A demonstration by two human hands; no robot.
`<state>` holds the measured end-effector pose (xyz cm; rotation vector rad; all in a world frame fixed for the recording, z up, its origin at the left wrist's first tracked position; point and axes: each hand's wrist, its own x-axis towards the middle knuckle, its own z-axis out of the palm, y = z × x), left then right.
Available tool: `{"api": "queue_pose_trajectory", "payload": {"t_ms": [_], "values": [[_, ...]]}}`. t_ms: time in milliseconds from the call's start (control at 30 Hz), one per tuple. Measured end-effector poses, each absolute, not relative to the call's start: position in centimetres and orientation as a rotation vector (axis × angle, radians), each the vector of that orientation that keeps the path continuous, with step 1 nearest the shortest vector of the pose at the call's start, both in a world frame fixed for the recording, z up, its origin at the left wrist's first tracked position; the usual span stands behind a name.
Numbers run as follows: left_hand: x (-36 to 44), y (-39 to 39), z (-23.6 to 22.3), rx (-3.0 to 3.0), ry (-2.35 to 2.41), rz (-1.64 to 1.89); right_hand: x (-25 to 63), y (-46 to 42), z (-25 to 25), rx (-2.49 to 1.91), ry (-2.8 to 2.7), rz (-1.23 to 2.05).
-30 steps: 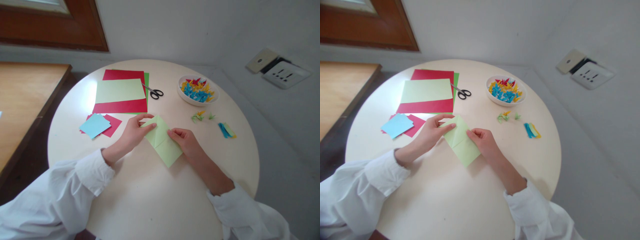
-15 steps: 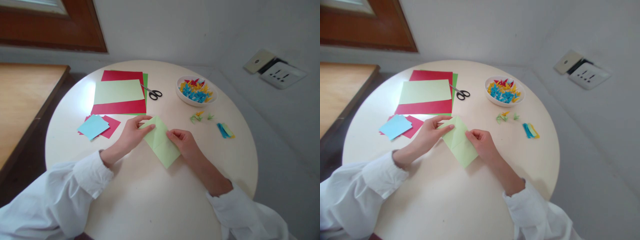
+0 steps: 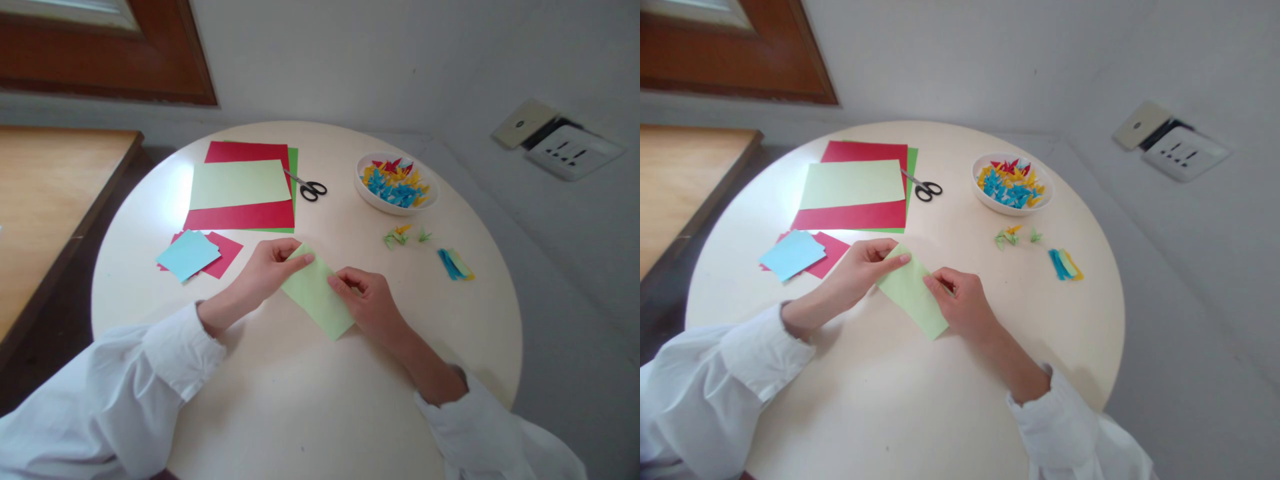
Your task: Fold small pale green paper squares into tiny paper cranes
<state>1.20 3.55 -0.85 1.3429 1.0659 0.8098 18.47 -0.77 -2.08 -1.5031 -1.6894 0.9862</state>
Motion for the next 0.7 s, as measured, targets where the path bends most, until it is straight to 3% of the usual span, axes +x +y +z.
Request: {"api": "queue_pose_trajectory", "payload": {"t_ms": [500,700], "values": [[1.5,3.3,-0.6,1.269,1.112,0.805,18.5,-0.7,-2.0,-1.524,-1.701,1.001],[1.0,3.9,-2.1,1.647,1.266,0.831,18.6,-0.4,-2.5,-1.628,-1.848,0.797]]}}
